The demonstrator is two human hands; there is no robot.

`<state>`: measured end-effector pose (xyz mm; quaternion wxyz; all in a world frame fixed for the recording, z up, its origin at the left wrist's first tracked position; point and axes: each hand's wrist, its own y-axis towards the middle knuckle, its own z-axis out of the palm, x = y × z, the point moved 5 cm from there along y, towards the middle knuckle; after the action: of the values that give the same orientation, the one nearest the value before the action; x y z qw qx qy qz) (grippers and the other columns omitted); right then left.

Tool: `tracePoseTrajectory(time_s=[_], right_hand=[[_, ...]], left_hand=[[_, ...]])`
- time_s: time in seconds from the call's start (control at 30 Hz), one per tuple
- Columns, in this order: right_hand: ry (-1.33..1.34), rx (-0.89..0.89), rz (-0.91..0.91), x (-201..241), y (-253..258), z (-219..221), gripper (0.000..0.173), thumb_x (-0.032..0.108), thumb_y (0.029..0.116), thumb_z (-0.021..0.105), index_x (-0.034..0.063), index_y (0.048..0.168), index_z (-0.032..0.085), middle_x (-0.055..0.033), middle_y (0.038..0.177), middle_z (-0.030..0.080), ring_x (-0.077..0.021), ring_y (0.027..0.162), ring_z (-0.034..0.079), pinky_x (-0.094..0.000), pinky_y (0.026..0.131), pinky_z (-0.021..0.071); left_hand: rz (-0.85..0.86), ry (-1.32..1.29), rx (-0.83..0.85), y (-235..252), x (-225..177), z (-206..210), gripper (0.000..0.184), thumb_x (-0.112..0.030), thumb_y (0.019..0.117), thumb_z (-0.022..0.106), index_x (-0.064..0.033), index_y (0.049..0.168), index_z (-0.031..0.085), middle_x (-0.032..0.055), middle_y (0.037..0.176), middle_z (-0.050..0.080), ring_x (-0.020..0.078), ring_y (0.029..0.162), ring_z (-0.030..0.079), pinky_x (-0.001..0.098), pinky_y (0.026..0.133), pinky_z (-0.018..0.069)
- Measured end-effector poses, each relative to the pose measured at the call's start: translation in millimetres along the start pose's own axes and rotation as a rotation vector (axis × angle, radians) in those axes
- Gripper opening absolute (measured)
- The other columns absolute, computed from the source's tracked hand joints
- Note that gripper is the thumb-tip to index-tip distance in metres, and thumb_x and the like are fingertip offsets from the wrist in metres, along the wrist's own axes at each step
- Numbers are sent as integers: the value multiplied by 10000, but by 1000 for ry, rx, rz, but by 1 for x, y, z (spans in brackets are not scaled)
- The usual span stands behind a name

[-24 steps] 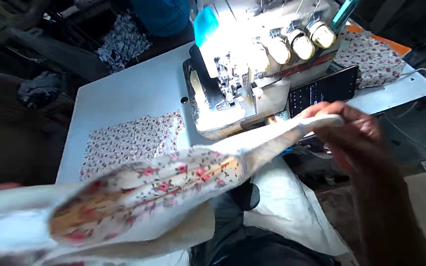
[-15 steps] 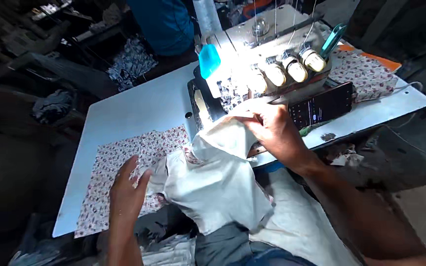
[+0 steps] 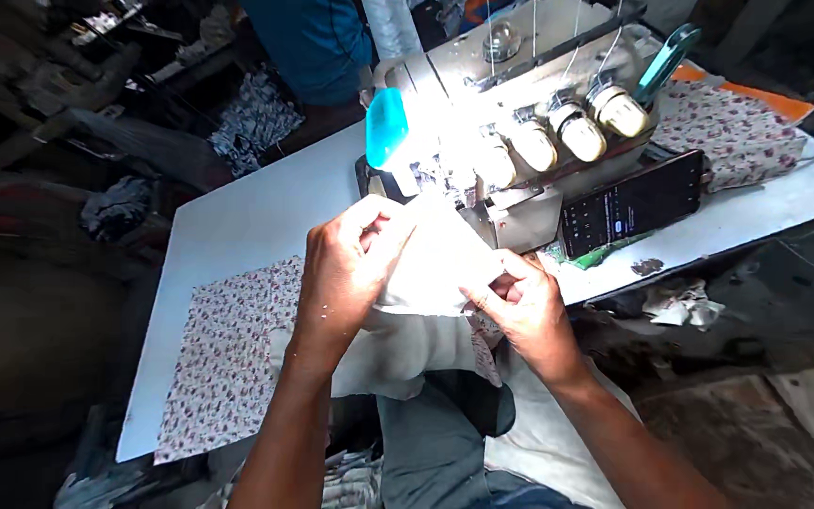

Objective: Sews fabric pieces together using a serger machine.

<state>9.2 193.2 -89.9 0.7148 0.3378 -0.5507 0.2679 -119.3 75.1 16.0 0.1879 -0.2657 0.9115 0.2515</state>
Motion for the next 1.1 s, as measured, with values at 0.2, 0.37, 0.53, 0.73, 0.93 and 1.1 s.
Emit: tracePoseTrajectory(time_s=[0.2,0.37,0.53,0.73,0.93,1.1], right_hand=[[92,-98,-66,7,9,0,117,77,1014,611,52,1095,692,22,855,703,-28,709,671,-198,665,589],[47,-137,-144,9,11,1,62,77,937,720,59,996,726,10,961,668,-20,778,641,-165,684,568],[93,-136,-135,12,12,0,191,-1,890,746,28,1076,716,-11,950,714,-36,782,684,-179,698,593],[145,-98,-100,12,11,4,165,-3,924,707,47,1081,690,-11,932,720,-44,792,687,-190,699,588],[121,-105,-94,15,11,5,103,93,965,699,72,1065,712,12,904,722,-39,760,687,-193,686,592],[119,-93,-99,19,11,7,121,37,945,702,46,1064,719,3,904,734,-34,769,693,-185,689,589]], left_hand=[[-175,-52,-46,-12,15,-3,91,-95,982,639,-121,1066,664,-66,745,570,-48,537,477,106,484,390],[-183,-204,-41,-18,21,-4,59,-94,978,641,-106,1030,667,-118,780,607,-105,640,539,68,593,448],[-171,-286,-33,-18,15,-9,98,-53,959,649,-106,1033,685,-133,780,648,-100,626,565,68,578,468],[-98,-338,-164,-24,20,-19,83,-117,1007,623,-111,1070,676,-131,959,674,-59,839,645,130,772,551],[-182,-622,-64,-32,23,-25,82,-178,987,664,-226,1032,713,-146,964,713,-27,858,671,150,787,565],[-229,-593,-110,-31,33,-27,112,-111,999,640,-187,1041,711,-138,935,711,-24,810,674,156,759,575]])
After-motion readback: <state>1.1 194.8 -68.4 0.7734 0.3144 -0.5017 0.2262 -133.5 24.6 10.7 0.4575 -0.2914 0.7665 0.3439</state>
